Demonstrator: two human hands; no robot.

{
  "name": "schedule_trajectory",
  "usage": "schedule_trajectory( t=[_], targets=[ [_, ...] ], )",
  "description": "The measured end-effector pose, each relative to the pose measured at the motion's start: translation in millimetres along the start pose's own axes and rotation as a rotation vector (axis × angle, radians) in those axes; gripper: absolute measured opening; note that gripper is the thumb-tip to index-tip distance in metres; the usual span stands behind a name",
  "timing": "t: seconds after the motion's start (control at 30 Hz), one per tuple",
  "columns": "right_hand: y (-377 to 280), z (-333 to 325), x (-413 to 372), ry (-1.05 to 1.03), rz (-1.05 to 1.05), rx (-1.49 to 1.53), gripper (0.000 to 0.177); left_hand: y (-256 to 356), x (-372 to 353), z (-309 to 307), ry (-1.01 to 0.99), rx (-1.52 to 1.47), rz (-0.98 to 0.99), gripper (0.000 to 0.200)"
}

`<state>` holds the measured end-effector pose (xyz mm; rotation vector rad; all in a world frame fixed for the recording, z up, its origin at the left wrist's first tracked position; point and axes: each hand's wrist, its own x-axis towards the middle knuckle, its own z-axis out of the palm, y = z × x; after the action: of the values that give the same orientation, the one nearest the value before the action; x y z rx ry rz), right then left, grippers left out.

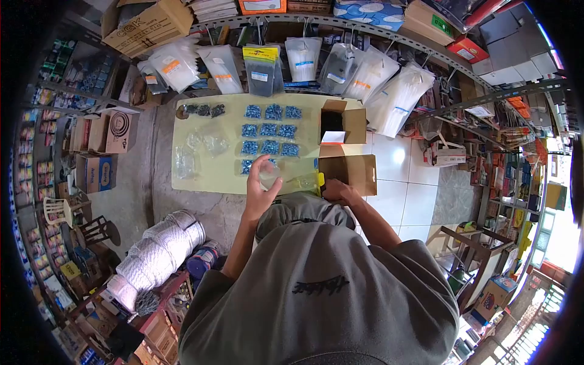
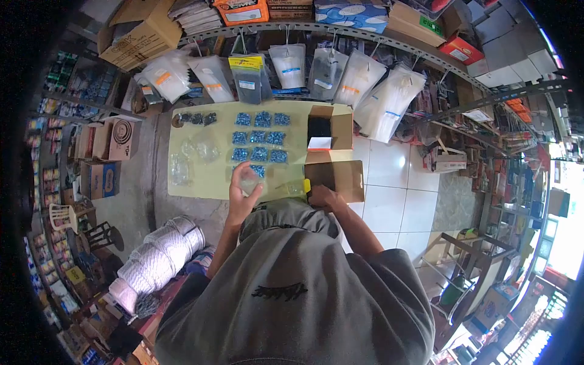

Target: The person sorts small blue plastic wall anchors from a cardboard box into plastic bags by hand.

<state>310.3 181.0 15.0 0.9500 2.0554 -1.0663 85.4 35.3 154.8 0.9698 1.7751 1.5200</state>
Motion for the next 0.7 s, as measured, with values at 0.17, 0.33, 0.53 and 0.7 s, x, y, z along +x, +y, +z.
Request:
schedule_trajectory(
  t=[0.17,0.33,0.53,0.7],
  targets=[
    [-15.8,-18.3,-12.2,-0.068,-0.006,-0.047,0.038,0.3,0.0,1.3,-0.009,0.008,-0.004,0.062],
    [25.1,-7.4,15.1,-0.162,-0.329,-0.268,0.039,-2.1,2.3,1.2,-0.023,0.018,0.017,0.063],
    [75.8,22.0,23.6,0.078,-0.706,0.257,0.038,3.6,3.8,0.0,-0.013,0.032,0.001,0.062],
    [23.5,-6.3,20.9,-0.183,0.141,0.562,0.037,2.7,4.1,1.5,-0.024,0.031,-0.003,0.062]
  ],
)
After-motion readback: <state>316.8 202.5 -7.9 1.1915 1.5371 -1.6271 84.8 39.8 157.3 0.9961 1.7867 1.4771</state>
